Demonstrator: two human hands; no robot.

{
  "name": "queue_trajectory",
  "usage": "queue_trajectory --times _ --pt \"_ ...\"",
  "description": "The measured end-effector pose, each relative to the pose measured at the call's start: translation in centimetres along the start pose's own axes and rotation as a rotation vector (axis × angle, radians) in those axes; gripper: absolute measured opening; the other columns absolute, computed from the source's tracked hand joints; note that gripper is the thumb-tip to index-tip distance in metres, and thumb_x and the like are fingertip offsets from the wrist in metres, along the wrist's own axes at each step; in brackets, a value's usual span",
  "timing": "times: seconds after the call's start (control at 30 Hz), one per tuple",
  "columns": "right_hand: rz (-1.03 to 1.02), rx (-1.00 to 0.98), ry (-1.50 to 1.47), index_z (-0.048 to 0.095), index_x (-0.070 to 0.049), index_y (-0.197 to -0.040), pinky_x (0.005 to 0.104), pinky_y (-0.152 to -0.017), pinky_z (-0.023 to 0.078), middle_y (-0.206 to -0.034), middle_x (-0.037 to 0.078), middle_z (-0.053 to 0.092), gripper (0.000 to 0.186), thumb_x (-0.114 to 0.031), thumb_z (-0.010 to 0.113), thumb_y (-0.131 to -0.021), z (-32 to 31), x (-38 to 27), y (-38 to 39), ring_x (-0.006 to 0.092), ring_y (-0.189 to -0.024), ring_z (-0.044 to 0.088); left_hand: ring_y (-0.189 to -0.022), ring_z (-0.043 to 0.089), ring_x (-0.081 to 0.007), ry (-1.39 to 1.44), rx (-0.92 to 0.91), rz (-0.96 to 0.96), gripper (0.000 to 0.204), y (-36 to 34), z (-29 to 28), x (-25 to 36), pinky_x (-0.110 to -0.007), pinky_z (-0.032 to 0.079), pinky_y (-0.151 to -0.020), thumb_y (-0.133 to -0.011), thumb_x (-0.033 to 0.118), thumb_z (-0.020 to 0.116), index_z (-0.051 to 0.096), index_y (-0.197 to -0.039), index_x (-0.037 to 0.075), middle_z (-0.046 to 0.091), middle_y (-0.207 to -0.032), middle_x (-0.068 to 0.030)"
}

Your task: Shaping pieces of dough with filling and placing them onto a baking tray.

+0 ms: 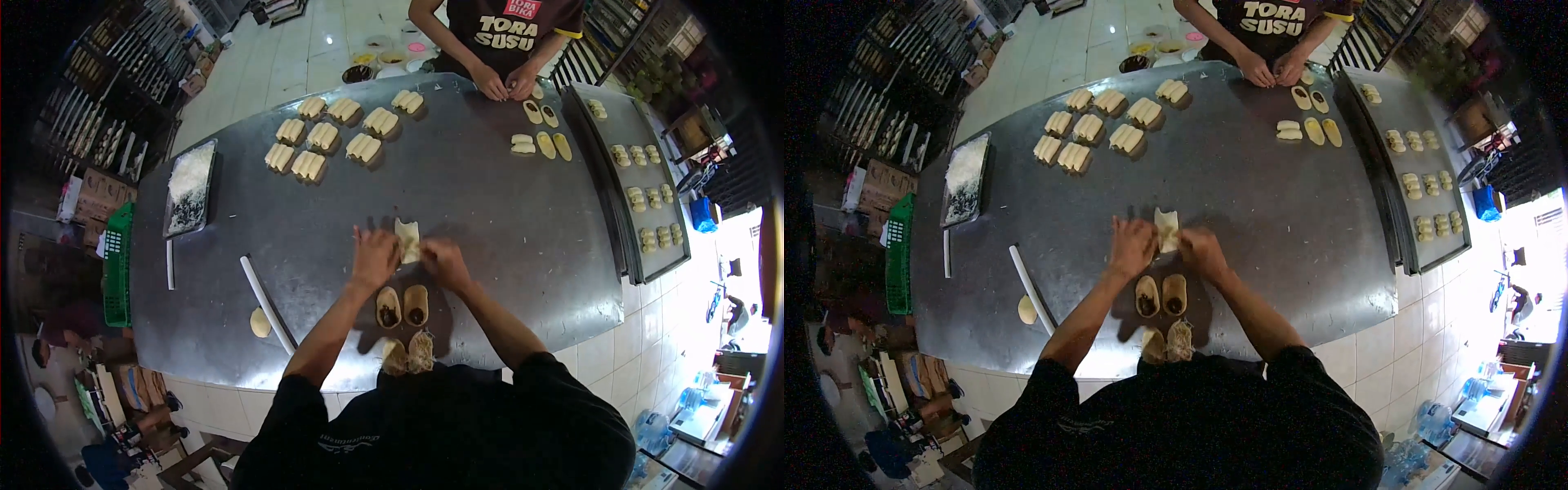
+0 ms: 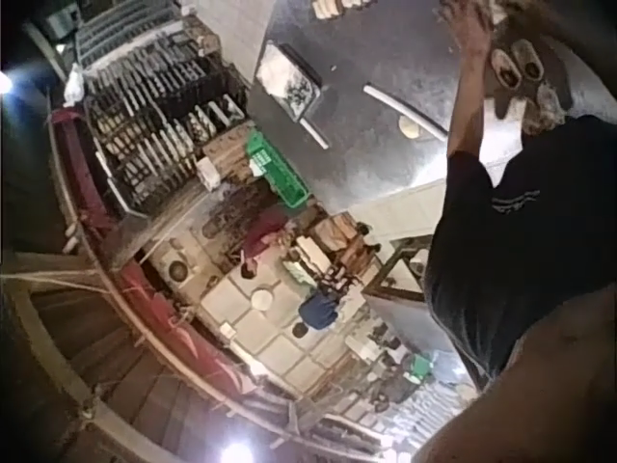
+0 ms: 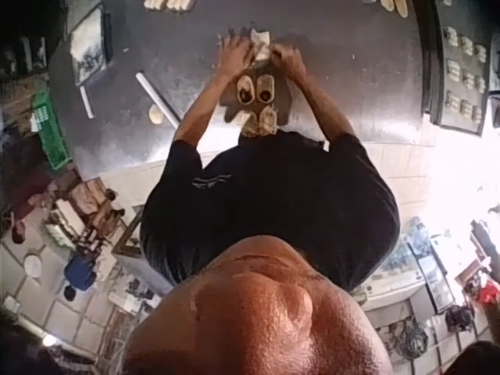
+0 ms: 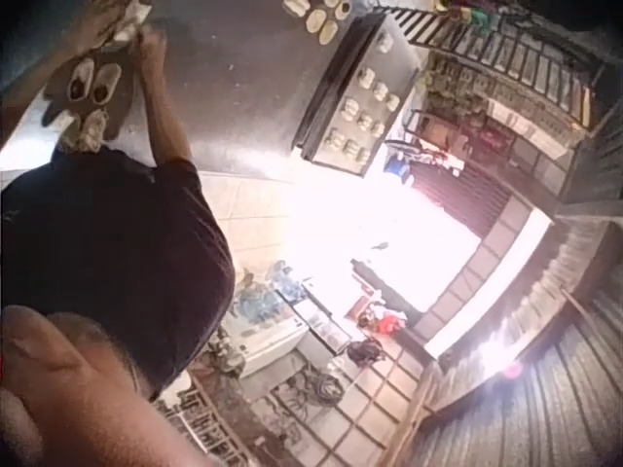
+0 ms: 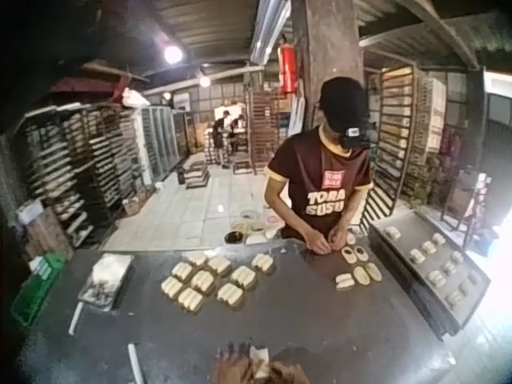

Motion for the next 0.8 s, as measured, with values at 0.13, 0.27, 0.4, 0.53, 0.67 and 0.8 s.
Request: queue_trajectory --times 0.13,0.27,0.4,0.53,0.67,0.8 --pt "-0.147 0.060 0.193 0.065 -0.006 -0.088 0.0420 -0.074 0.047 -0.093 0.012 0.064 0.010 -0.008 0.063 -0.078 0.3 -0.9 -0.5 0.0330 -0.088 0.059 -0.110 0.047 -0.0326 0.033 0.005 0.123 0.022 -0.3 1.9 1.0 -0.064 0.016 -0.108 -0.086 0.021 0.058 0.054 -0.103 0.009 0.054 -0.105 -0.0110" --pt "-0.033 0.192 0.228 0.064 -0.004 -0.085 0.0432 -0.073 0.045 -0.091 0.014 0.062 0.008 -0.010 0.064 -0.079 0.7 2.9 -7.2 0.0333 -0.086 0.057 -0.107 0.047 -0.0321 -0.136 0.108 -0.192 0.014 -8.1 2.2 -2.0 -0.064 0.018 -0.107 -0.086 0.017 0.056 0.056 -0.097 0.009 0.053 -0.104 -0.0111" --pt "-0.038 0.124 0.127 0.065 -0.002 -0.088 0.0438 -0.076 0.046 -0.090 0.014 0.062 0.012 -0.010 0.064 -0.079 -0.1 2.4 -6.0 0.0343 -0.084 0.057 -0.100 0.051 -0.0341 0.139 0.027 -0.072 0.013 -7.1 1.4 -4.1 -0.056 0.027 -0.103 -0.088 0.015 0.053 0.056 -0.100 0.008 0.056 -0.099 -0.0126" --pt "-0.052 0.158 0.091 0.067 -0.001 -0.093 0.0453 -0.083 0.046 -0.099 0.016 0.063 0.017 -0.011 0.065 -0.079 0.2 1.9 -5.9 0.0369 -0.091 0.058 -0.091 0.056 -0.0343 0.161 0.063 -0.020 0.014 -7.1 1.7 -2.6 -0.054 0.031 -0.099 -0.091 0.015 0.052 0.058 -0.101 0.007 0.058 -0.093 -0.0136" --pt "0.039 -0.130 0.156 0.066 -0.001 -0.098 0.0475 -0.089 0.044 -0.106 0.018 0.062 0.024 -0.015 0.068 -0.078 0.7 4.4 -9.7 0.0388 -0.096 0.057 -0.092 0.057 -0.0351 0.446 0.285 -0.443 0.019 -9.7 1.2 -5.3 -0.044 0.043 -0.087 -0.094 0.019 0.051 0.059 -0.101 0.004 0.060 -0.089 -0.0161" --pt "0.055 -0.386 0.263 0.061 -0.003 -0.113 0.0460 -0.096 0.041 -0.109 0.018 0.064 0.045 -0.024 0.073 -0.076 1.6 -0.4 -8.1 0.0369 -0.109 0.056 -0.095 0.055 -0.0368 0.498 0.287 -0.500 0.024 -3.9 0.1 -7.7 -0.043 0.045 -0.082 -0.091 0.020 0.054 0.055 -0.107 0.002 0.057 -0.099 -0.0164"
Point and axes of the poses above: each hand's wrist, its own y-axis away from the middle knuckle, its own z-axis out of the palm, x = y × z, the point moved 3 cm from there along -y, towards the middle knuckle
